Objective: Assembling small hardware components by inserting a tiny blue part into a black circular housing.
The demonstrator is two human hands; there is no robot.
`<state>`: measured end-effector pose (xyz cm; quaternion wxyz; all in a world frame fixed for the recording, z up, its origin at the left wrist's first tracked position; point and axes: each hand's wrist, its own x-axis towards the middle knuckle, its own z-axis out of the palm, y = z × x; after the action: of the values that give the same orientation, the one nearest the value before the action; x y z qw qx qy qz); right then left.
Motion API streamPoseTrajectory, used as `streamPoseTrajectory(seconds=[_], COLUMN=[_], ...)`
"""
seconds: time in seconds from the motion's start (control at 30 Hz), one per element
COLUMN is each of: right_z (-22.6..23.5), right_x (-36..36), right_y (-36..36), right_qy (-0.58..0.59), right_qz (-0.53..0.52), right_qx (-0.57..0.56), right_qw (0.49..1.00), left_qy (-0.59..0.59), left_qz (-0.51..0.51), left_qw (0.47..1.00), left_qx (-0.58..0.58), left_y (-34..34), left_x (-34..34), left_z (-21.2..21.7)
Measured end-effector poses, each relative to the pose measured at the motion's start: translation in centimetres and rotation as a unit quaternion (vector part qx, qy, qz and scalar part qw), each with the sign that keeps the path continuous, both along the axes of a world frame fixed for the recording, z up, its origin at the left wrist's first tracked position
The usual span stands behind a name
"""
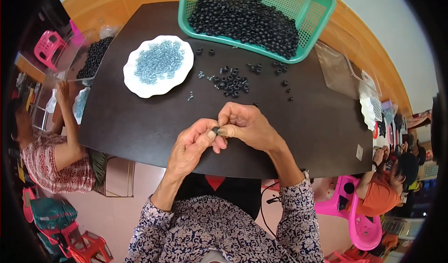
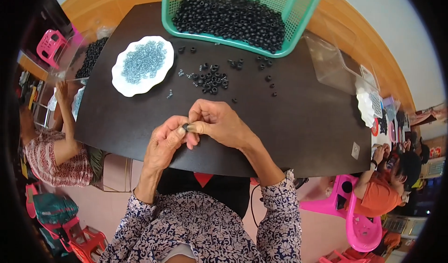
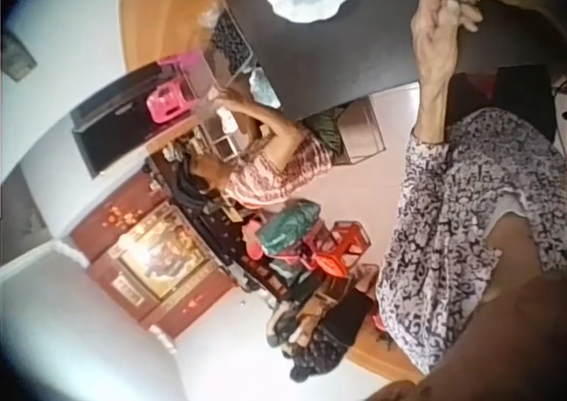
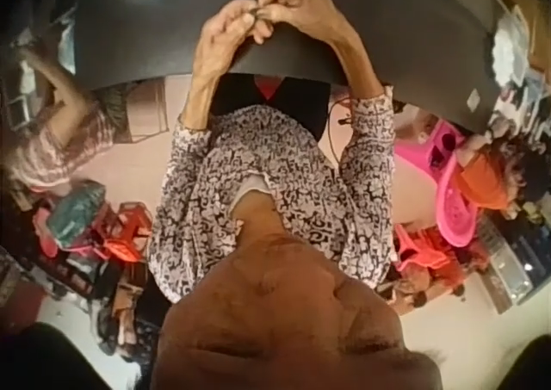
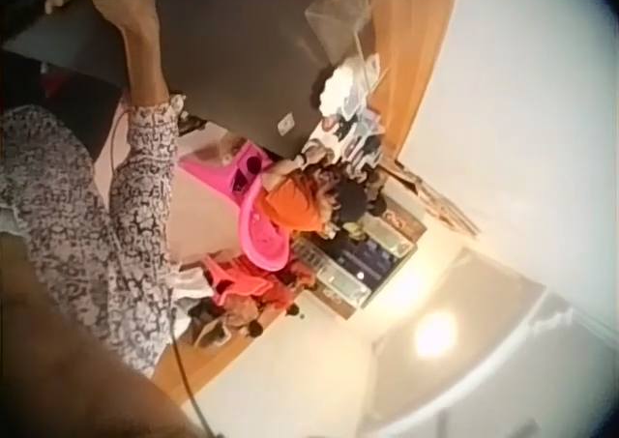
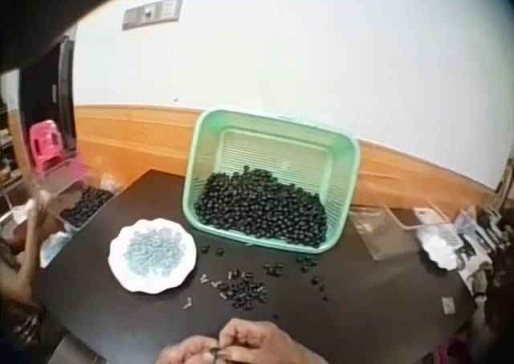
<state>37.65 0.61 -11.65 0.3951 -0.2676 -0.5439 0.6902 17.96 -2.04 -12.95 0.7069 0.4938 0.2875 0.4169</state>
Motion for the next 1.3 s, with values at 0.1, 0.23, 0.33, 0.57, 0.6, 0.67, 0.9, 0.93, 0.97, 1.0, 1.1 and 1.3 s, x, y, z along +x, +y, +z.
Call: streamPoseTrajectory(seconds=[0.1, 0.23, 0.33, 0.57, 0.6, 0.67, 0.9, 0.93, 0.97, 1.0, 1.1, 1.3], right_z=[0.2, 0.0, -0.8, 0.0, -0.1, -0.8, -1.2, -1.2, -1.0, -0.4, 0.5, 0.8], right_x=[0.2, 0.8, 0.8, 0.1, 0.0, 0.1, -0.1, -0.4, -0.2, 0.0, 1.6, 6.6], right_y=[-0.3, -0.2, -0.2, -0.8, -0.7, -0.6, -1.4, -1.6, -1.5, -1.6, -1.2, 5.6], right_qy=[0.004, -0.043, 0.008, 0.015, 0.028, 0.023, -0.043, -0.026, -0.027, -0.072, -0.156, -0.365], right_qz=[-0.004, -0.028, -0.048, -0.059, -0.032, -0.006, -0.07, -0.091, -0.09, -0.106, -0.153, -0.375], right_qx=[0.019, -0.024, -0.004, -0.042, -0.037, -0.022, 0.056, 0.043, 0.042, 0.052, 0.007, 0.273], right_qw=[1.0, 0.998, 0.999, 0.997, 0.998, 0.999, 0.995, 0.995, 0.995, 0.99, 0.976, 0.808], left_qy=[-0.028, -0.105, -0.114, -0.103, -0.073, -0.031, -0.039, -0.039, -0.049, -0.059, -0.084, -0.097], left_qz=[-0.016, -0.028, -0.037, -0.035, -0.012, 0.013, 0.019, 0.02, 0.03, 0.041, 0.039, 0.039], left_qw=[0.998, 0.989, 0.989, 0.99, 0.994, 0.997, 0.997, 0.997, 0.995, 0.994, 0.992, 0.99], left_qx=[-0.052, -0.099, -0.092, -0.094, -0.085, -0.066, -0.066, -0.066, -0.076, -0.087, -0.09, -0.098], left_y=[0.1, 0.1, 0.3, -0.1, -0.3, -0.4, -0.4, -0.5, -0.5, -0.5, -0.3, -0.5], left_x=[0.1, 0.4, 0.2, 0.3, 0.3, 0.3, 0.8, 0.8, 0.8, 0.8, 0.7, 0.4], left_z=[0.1, 0.7, 0.3, 0.2, 0.3, -0.1, -0.6, -0.6, -0.5, -0.5, -0.9, -0.6])
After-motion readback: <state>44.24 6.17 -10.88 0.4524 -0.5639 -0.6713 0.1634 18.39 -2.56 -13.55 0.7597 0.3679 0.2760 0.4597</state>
